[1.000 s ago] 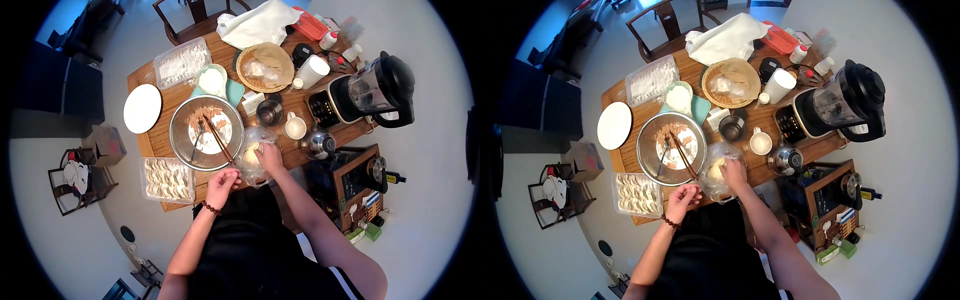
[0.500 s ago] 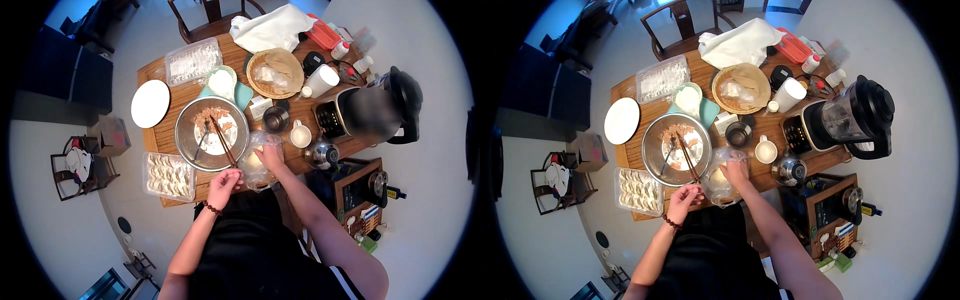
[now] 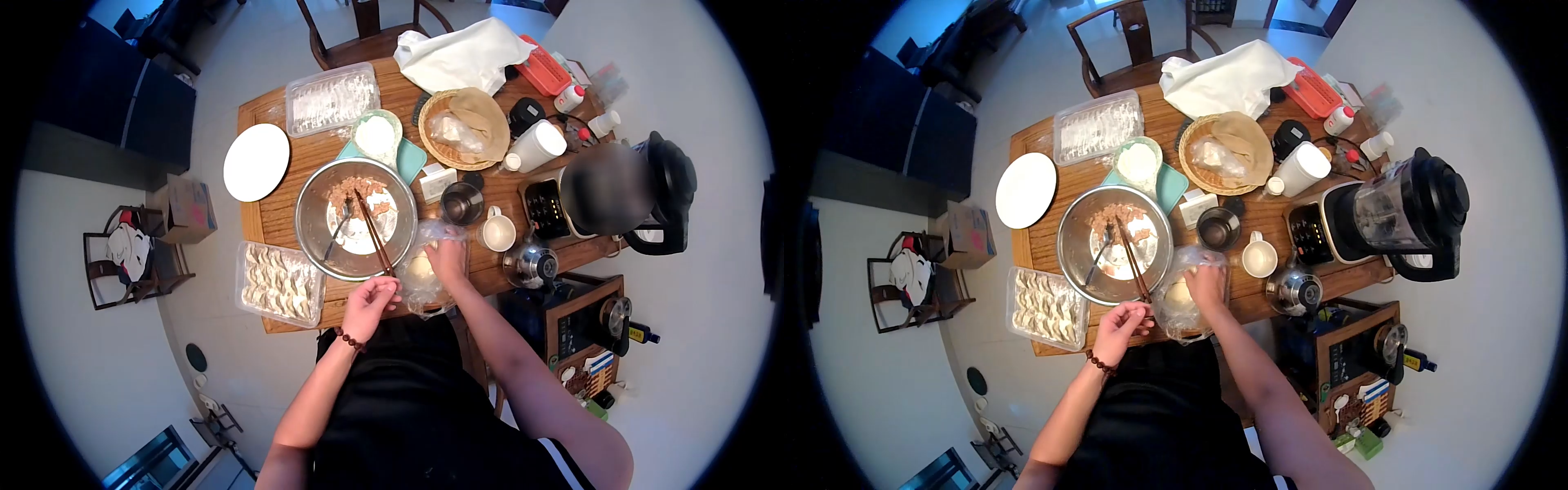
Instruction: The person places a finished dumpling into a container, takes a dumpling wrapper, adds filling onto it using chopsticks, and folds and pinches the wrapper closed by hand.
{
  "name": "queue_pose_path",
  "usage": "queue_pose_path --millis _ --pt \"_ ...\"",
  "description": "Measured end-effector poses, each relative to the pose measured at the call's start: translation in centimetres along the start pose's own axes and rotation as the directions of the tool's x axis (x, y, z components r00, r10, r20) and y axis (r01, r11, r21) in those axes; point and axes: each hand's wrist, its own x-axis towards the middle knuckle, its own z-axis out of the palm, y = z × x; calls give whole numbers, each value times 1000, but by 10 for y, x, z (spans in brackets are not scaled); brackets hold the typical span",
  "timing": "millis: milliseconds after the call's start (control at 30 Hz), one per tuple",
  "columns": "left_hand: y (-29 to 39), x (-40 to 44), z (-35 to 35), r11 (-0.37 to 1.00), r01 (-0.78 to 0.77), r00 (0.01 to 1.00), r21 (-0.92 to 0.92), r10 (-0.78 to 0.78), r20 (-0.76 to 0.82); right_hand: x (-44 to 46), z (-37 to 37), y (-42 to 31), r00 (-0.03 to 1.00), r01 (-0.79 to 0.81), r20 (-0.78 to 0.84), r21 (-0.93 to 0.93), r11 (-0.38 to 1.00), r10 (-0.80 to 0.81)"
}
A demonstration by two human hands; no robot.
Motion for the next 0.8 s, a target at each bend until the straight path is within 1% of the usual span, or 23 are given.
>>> queue_pose_path --millis 67,100,167,200,267,300,333,367,400,467,500,567,600,633,667,700,733,767,800 --pt "0 -1 -1 1000 -4 1000 0 4 3 6 5 4 973 -214 101 90 973 205" --pt "0 -1 -1 1000 -8 1000 2 8 9 6 5 4 973 -214 101 90 973 205" --pt "-2 -1 -1 1000 -3 1000 3 3 6 4 5 5 994 -87 -60 132 987 96" --pt "-2 0 -1 1000 0 1000 6 0 3 2 7 8 994 -87 -61 132 987 96" --pt "-3 0 -2 1000 4 1000 5 -4 -1 -9 11 15 997 13 -76 155 988 -1" --pt "-3 0 -2 1000 9 1000 4 -8 -5 -15 14 16 997 14 -76 154 988 -2" --pt "-3 1 -2 1000 9 1000 1 -9 -2 -22 17 19 993 -56 -72 362 930 88" --pt "-3 2 -2 1000 4 1000 4 -4 1 -30 20 22 983 -121 -48 553 824 177" --pt "-3 2 -1 1000 0 1000 8 0 4 -36 16 24 982 -124 -49 551 825 181" --pt "-5 4 1 1000 7 1000 14 -7 16 -46 8 29 954 -265 97 719 643 284" --pt "-6 5 2 1000 14 1000 20 -14 24 -51 0 29 953 -267 96 718 643 288" --pt "-6 4 6 1000 19 1000 4 -19 16 -59 -23 25 938 -303 146 789 535 315" --pt "-5 4 9 1000 23 1000 -13 -23 4 -62 -41 13 938 -301 144 789 536 316" --pt "-3 5 13 1000 20 1000 -13 -20 5 -64 -65 -3 942 -288 172 857 427 290" --pt "0 5 18 998 54 998 -27 -55 -21 -66 -86 -20 946 -274 198 911 309 257" --pt "4 3 21 995 90 995 -43 -92 -48 -67 -104 -37 947 -273 198 910 310 253" --pt "9 1 25 995 87 995 -46 -89 -51 -69 -121 -54 959 -259 209 922 290 192" --pt "16 -2 29 976 113 994 -184 -111 17 -70 -133 -67 967 -246 218 932 268 128" --pt "22 -5 29 938 142 989 -317 -120 86 -71 -141 -76 968 -245 220 931 270 120"
